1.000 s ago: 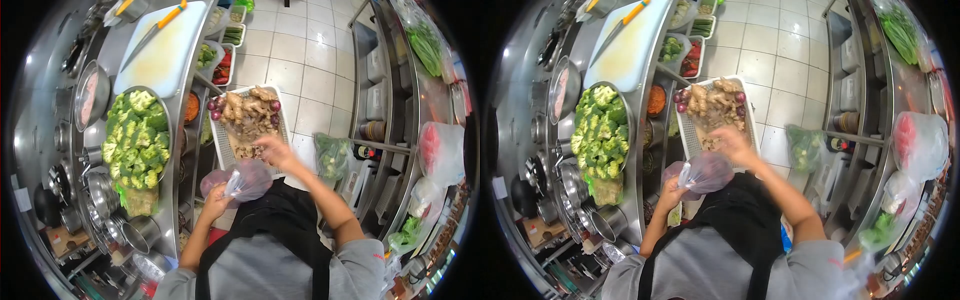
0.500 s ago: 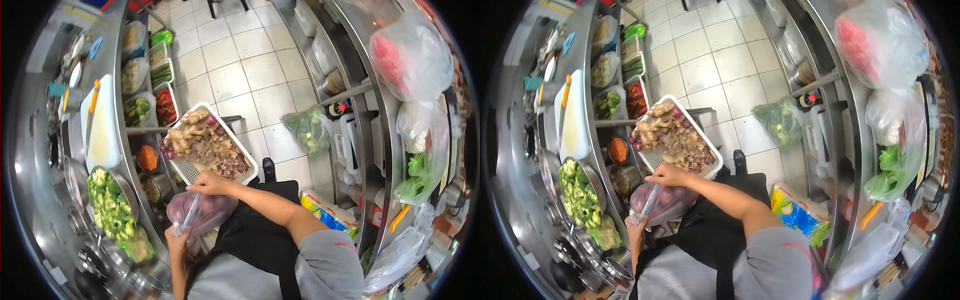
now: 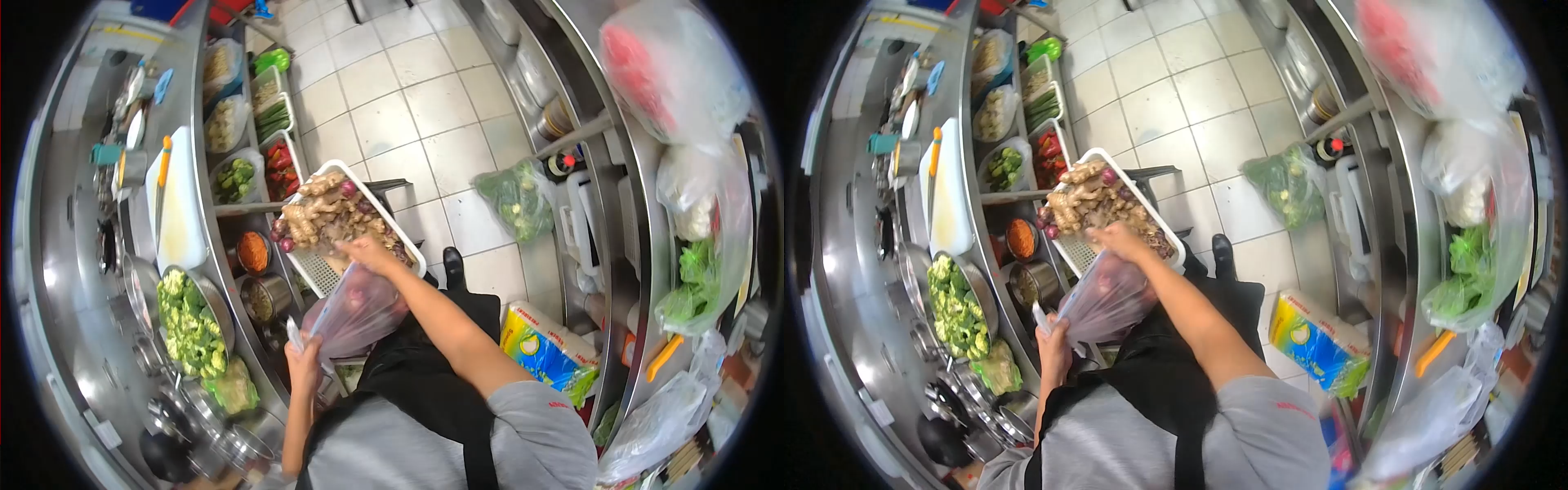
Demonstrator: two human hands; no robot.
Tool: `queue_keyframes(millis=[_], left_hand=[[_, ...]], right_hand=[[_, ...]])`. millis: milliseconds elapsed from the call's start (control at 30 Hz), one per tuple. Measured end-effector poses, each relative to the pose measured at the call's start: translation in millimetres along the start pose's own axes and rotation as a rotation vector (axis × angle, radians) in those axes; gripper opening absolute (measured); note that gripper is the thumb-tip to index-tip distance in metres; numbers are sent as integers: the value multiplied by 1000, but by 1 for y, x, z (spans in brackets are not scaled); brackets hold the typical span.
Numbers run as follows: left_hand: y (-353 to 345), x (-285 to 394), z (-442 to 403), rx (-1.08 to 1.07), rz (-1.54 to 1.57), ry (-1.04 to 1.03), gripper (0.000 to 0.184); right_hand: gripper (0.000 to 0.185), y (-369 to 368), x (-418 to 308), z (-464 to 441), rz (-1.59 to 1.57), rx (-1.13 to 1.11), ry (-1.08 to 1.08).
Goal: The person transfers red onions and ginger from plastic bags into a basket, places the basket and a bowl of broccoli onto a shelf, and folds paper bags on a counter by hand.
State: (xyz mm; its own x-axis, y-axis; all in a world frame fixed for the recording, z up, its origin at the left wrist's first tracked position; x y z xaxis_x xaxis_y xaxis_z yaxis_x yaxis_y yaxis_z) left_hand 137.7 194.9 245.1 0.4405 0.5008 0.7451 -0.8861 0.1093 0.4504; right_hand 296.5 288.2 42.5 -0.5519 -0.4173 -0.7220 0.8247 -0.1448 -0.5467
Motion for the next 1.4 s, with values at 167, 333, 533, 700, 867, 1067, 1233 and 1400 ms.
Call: queue_keyframes(millis=[167,333,533,700,867,1067,1233,1400], left_hand=[[-20,-43,-58,-30,321,193,13],[-45,-133,-123,91,617,555,37],[-62,-207,-186,89,740,629,28],[-87,-232,-220,5,898,727,24],[-71,-203,-238,-68,-39,380,32],[-34,-237,-197,52,-706,153,95],[-54,-299,-155,60,-699,253,85],[-53,-307,-157,297,-717,289,47]], right_hand=[[56,36,65,42,-624,-207,-675],[48,66,130,37,-610,-101,-766],[64,88,149,37,-335,112,-1080],[69,65,140,15,-294,145,-1046],[55,74,174,-7,-73,367,-845],[56,86,112,-49,1002,432,153],[35,72,85,-56,1041,365,-188],[24,88,103,-56,1262,368,-184]])
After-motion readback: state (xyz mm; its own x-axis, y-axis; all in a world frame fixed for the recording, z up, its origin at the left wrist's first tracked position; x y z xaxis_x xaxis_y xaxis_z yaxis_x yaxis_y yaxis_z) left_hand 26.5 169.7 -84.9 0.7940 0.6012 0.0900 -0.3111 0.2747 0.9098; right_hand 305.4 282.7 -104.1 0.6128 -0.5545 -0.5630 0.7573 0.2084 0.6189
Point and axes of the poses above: each hand's wrist, its own z-axis away from the middle knuckle, its own y-axis out of the back of the hand, x = y × z, the point moved 7 cm from there along -z, towards the middle knuckle, and after that the axes turned 15 degrees about -z, right-handed, at the moved point
